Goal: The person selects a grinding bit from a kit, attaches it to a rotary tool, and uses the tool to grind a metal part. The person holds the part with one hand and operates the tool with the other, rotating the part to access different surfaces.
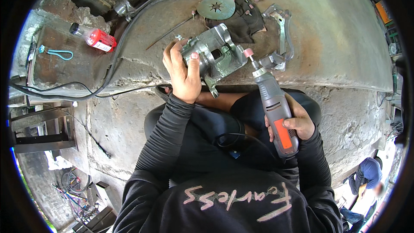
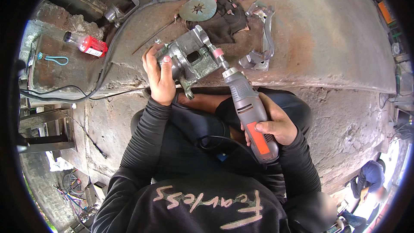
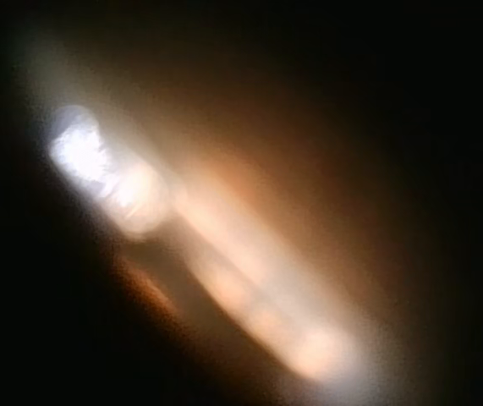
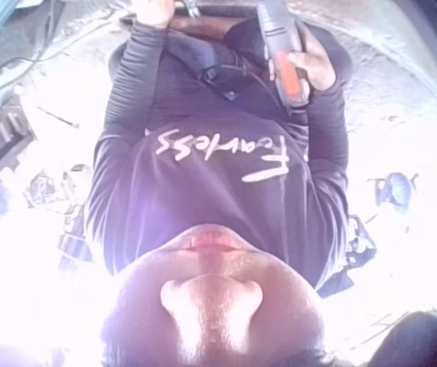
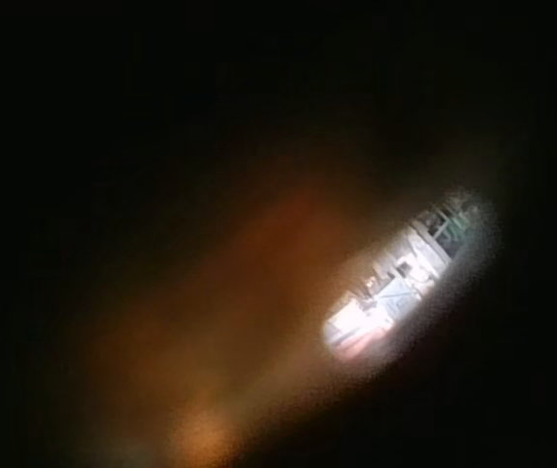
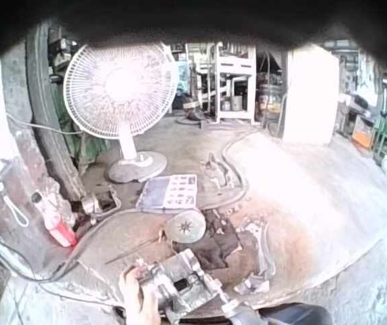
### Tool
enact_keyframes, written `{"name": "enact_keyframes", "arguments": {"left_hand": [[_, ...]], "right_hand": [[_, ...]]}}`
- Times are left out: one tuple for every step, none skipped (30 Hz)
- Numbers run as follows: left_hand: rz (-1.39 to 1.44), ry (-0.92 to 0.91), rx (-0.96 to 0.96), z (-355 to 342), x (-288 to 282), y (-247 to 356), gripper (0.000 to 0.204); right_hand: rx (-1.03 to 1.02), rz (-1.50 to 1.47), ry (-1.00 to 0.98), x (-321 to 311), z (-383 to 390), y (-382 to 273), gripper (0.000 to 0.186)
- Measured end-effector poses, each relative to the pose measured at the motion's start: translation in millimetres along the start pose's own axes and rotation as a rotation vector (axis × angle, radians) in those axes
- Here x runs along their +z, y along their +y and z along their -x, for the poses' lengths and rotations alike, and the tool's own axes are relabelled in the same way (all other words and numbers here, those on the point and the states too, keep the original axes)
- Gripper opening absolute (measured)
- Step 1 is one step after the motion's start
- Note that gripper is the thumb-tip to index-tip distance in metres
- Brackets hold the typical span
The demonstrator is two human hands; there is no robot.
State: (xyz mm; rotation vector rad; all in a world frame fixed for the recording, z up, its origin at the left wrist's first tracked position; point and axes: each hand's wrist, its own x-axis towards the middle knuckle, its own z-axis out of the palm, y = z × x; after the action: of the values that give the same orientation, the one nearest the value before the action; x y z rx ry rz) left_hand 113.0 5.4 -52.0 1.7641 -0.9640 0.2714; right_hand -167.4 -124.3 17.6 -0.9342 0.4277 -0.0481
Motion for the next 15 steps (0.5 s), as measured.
{"name": "enact_keyframes", "arguments": {"left_hand": [[-0.001, 0.002, -0.002, 0.1, -0.1, 0.1, 0.038], [0.005, 0.002, -0.009, 0.4, -0.3, 0.3, 0.038], [0.0, 0.002, -0.001, 0.8, -0.6, 0.6, 0.039], [0.002, 0.001, 0.003, 1.2, -1.0, 0.9, 0.04], [0.005, -0.001, 0.007, 1.6, -1.3, 1.4, 0.041], [-0.002, -0.006, 0.005, 1.8, -1.5, 1.8, 0.041], [-0.01, -0.011, 0.005, 2.0, -1.6, 2.2, 0.042], [-0.013, -0.019, 0.004, 1.8, -1.4, 2.4, 0.042], [-0.022, -0.018, 0.007, 1.6, -1.3, 2.6, 0.042], [-0.029, -0.02, 0.01, 1.3, -1.5, 2.7, 0.042], [-0.028, -0.02, 0.008, 1.0, -1.6, 2.8, 0.042], [-0.034, -0.02, 0.011, 0.8, -1.4, 2.9, 0.042], [-0.032, -0.02, 0.009, 0.6, -1.2, 3.0, 0.042], [-0.023, -0.021, 0.006, 0.6, -1.2, 3.2, 0.042], [-0.03, -0.02, 0.006, 0.4, -1.2, 3.3, 0.042]], "right_hand": [[-0.02, 0.033, 0.021, 0.3, 0.8, -1.6, 0.078], [-0.04, 0.066, 0.041, 0.7, 1.9, -3.7, 0.079], [-0.06, 0.098, 0.061, 1.5, 1.8, -5.3, 0.08], [-0.04, 0.142, 0.083, 2.4, 4.5, -9.0, 0.076], [-0.058, 0.307, 0.143, 4.1, 2.4, -8.9, 0.074], [-0.091, 0.459, 0.193, 6.5, -0.7, -8.1, 0.071], [-0.127, 0.606, 0.241, 8.7, -3.8, -7.2, 0.069], [-0.208, 0.695, 0.235, 10.8, -7.0, -6.2, 0.066], [-0.215, 0.729, 0.252, 12.8, -9.6, -5.1, 0.067], [-0.222, 0.765, 0.266, 14.7, -11.6, -4.1, 0.068], [-0.229, 0.801, 0.279, 15.9, -13.5, -3.6, 0.069], [-0.234, 0.84, 0.271, 16.1, -14.4, -4.7, 0.07], [-0.228, 0.843, 0.264, 16.6, -15.7, -4.9, 0.07], [-0.222, 0.838, 0.261, 17.5, -17.1, -4.5, 0.069], [-0.215, 0.832, 0.261, 18.1, -18.0, -4.5, 0.069]]}}
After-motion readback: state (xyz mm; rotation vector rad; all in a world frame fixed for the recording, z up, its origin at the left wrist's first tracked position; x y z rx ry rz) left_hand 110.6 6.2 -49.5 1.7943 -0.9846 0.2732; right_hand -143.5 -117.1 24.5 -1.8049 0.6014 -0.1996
